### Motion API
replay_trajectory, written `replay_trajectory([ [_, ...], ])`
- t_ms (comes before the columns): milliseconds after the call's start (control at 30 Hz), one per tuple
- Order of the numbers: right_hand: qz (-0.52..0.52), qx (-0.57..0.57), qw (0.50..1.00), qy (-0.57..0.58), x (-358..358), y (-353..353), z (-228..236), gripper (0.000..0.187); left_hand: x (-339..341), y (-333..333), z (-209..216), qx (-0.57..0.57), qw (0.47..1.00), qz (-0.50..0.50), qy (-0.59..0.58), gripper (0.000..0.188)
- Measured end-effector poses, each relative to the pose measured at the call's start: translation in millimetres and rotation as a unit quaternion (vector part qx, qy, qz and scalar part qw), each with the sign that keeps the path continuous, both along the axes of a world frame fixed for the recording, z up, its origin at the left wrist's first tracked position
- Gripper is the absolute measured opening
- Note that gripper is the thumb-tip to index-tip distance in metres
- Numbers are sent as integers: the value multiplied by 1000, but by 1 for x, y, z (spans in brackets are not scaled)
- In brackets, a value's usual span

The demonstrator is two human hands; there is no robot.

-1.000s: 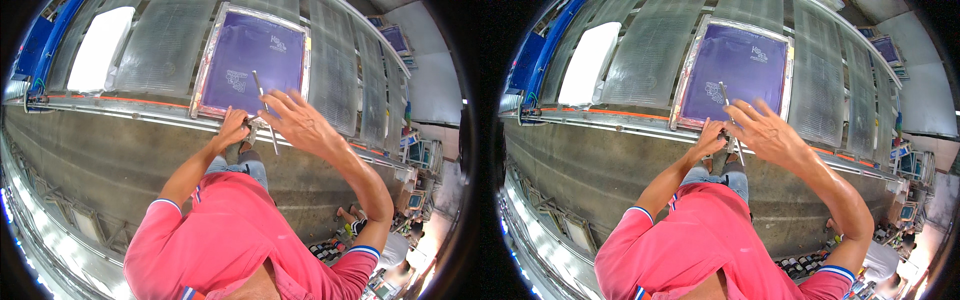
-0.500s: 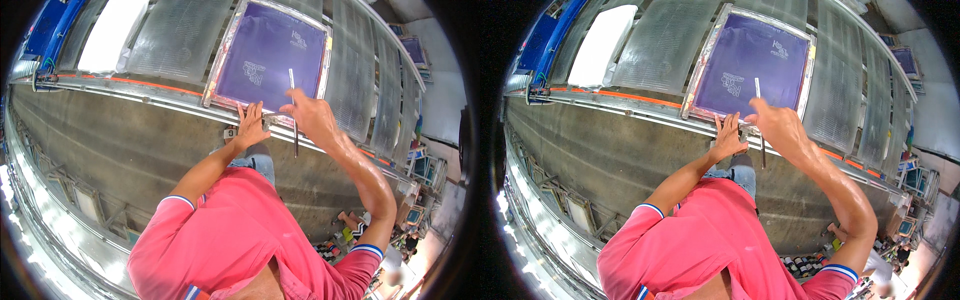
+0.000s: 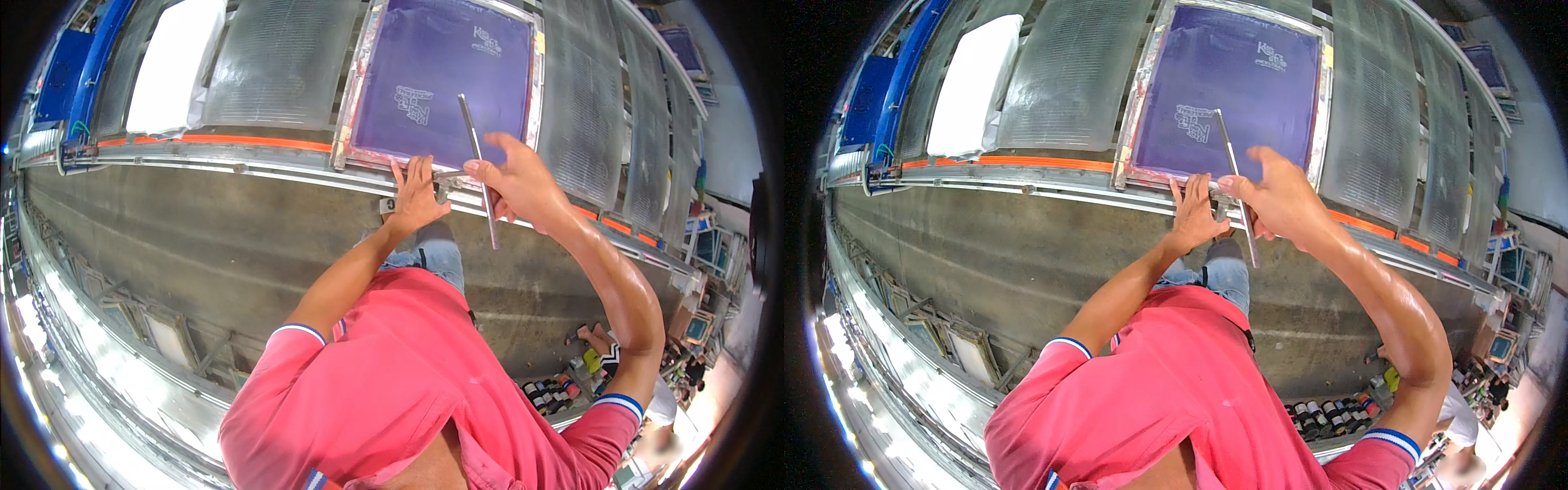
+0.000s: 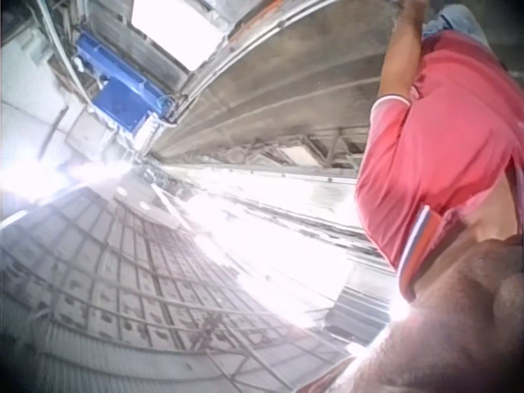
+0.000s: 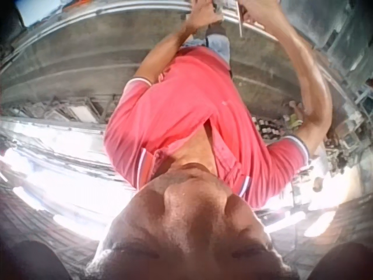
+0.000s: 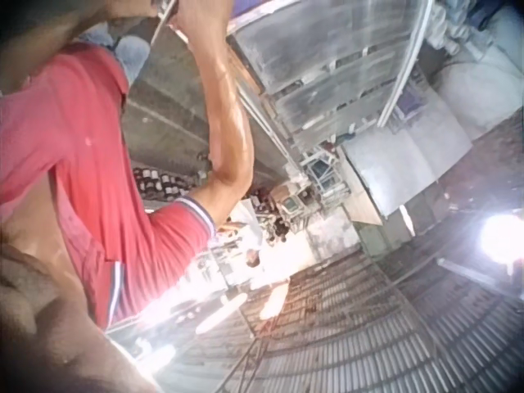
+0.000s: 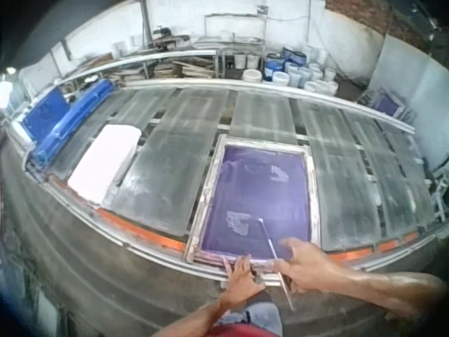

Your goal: The person secures a purple screen frame with tape, measures it with a tape measure, and then uses a wrench to tighten bolts on the frame. They repeat the measuring and tightening process to ensure the frame is properly aligned and secured on a metal workbench.

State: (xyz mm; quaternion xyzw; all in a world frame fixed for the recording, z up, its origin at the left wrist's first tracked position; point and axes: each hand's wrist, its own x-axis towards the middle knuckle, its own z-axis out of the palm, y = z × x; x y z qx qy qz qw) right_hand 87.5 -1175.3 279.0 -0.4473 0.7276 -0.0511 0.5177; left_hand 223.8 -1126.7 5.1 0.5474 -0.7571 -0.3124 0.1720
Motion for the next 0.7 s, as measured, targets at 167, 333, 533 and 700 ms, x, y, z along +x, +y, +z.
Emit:
replay_trajectory([
  [167,378,-300,869,105,-13,4,-2,38,-1,-2,0,-8,1000,0,-1,104],
  [333,595,-536,584,131,-15,-26,13,27,-2,-3,-1,-10,1000,4,7,105],
  [533,467,-293,816,174,-19,-9,-23,19,-2,0,-12,-18,1000,-13,-8,106],
  [700,44,-106,992,-42,-2,3,-16,35,-1,-2,2,-26,999,-21,-34,102],
])
